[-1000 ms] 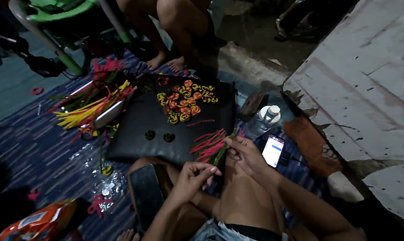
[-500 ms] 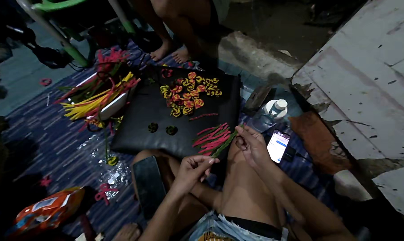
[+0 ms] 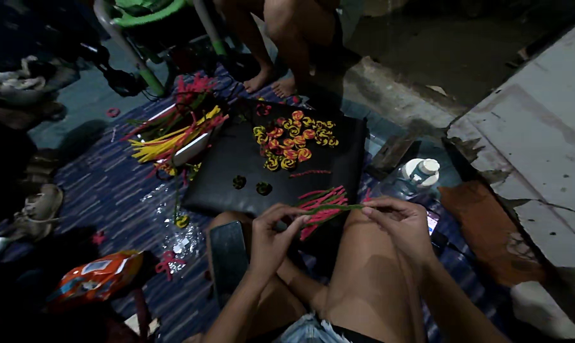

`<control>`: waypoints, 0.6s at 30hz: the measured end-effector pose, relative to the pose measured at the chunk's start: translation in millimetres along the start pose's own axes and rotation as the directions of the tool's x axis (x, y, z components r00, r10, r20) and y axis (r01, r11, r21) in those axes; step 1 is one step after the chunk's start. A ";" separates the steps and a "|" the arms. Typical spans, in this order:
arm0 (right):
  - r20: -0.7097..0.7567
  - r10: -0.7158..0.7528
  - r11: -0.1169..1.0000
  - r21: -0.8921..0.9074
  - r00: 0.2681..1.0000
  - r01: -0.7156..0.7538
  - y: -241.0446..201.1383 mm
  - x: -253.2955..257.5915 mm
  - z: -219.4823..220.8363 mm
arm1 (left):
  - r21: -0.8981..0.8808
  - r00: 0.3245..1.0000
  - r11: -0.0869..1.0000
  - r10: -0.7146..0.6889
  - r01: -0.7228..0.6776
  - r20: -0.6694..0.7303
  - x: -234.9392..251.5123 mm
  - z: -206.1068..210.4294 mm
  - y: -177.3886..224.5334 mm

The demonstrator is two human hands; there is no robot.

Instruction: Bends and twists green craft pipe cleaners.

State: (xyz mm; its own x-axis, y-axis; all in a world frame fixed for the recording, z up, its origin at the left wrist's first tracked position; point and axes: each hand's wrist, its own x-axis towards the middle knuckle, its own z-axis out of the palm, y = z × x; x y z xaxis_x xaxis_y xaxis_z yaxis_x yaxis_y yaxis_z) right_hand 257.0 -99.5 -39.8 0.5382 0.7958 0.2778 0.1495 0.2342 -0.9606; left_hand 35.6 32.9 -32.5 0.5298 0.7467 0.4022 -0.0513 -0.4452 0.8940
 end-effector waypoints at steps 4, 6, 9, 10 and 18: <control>0.116 -0.145 0.844 -0.504 0.983 0.184 3.4 2.9 -4.8 | 0.049 0.999 0.998 0.045 -0.046 0.008 3.4 2.2 -0.8; 0.211 -0.195 0.683 -0.672 0.958 0.287 -0.4 6.2 -2.5 | 0.117 0.997 0.991 0.057 -0.064 0.059 8.3 -1.1 -4.5; 0.301 -0.288 0.502 -0.761 0.909 0.411 -9.6 9.5 9.6 | 0.164 0.988 0.985 0.035 -0.059 0.150 14.2 -2.9 -9.2; 0.337 -0.309 0.478 -0.753 0.889 0.452 -10.0 10.8 14.8 | 0.173 0.983 0.983 0.024 -0.056 0.181 14.7 -3.2 -9.9; 0.617 0.076 0.968 -0.235 0.783 0.091 0.5 10.5 41.8 | 0.341 0.964 0.934 0.014 -0.108 0.267 -5.9 -23.4 -6.5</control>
State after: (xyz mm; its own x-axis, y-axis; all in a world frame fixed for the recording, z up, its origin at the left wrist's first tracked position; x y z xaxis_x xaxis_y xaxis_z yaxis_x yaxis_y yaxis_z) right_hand 228.0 -67.6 -37.0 -0.0792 0.9856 0.1492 0.3884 0.1683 -0.9060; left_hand 13.0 43.0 -36.0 0.7359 0.5814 0.3469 0.1834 -0.6644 0.7245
